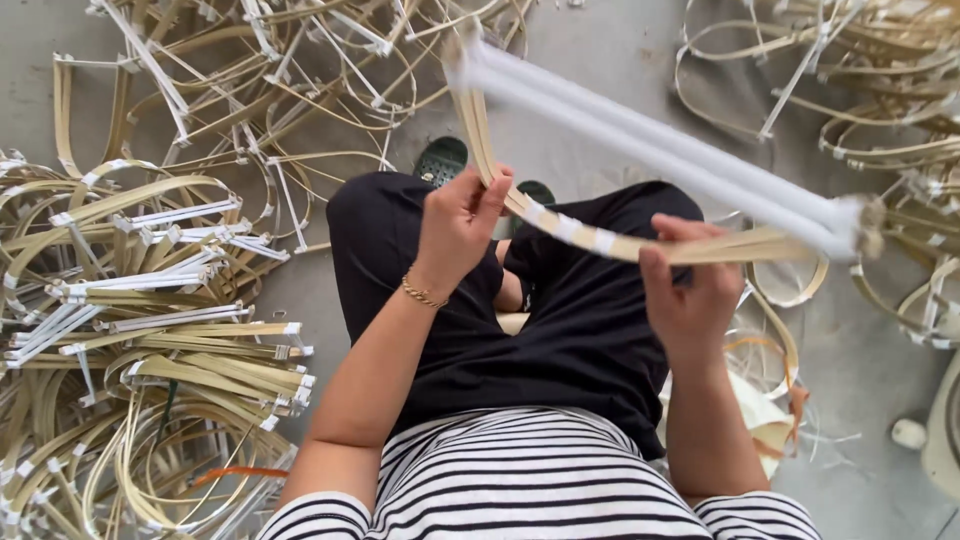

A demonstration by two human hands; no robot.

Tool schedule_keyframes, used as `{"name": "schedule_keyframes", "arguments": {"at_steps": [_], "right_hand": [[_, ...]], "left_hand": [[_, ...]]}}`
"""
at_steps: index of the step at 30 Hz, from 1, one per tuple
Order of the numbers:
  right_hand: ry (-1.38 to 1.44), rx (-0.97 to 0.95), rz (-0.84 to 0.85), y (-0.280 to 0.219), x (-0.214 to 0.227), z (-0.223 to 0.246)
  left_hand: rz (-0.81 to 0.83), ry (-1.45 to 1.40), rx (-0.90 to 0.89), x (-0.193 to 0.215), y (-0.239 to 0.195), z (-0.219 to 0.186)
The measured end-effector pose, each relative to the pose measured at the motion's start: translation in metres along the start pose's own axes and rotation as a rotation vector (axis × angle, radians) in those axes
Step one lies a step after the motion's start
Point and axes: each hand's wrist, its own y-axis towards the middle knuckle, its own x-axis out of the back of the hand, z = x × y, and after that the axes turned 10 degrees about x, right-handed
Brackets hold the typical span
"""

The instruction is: Assembling and trimming bamboo frames for furniture or baskets using hand tools.

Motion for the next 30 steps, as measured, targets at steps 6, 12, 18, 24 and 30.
{"name": "schedule_keyframes", "arguments": {"at_steps": [6, 12, 18, 24, 30], "right_hand": [[0.540, -0.615, -0.039, -0.023, -0.019, -0.029], [1.181, -0.679, -0.145, -0.026, -0.015, -0.037], [0.600, -0.567, 0.081, -0.031, -0.017, -0.050], [0.716, -0.675, 0.125, -0.042, -0.029, -0.061], [0.797, -0.746, 0.183, -0.036, -0.034, -0.059]], "left_hand": [[0.063, 0.196, -0.163, 0.008, -0.015, -0.032], [0.085, 0.267, -0.254, 0.005, -0.020, -0.042], [0.093, 0.486, -0.300, -0.005, -0.029, -0.061], [0.137, 0.478, -0.326, -0.004, -0.032, -0.075], [0.085, 0.480, -0.250, -0.004, -0.029, -0.069]]}}
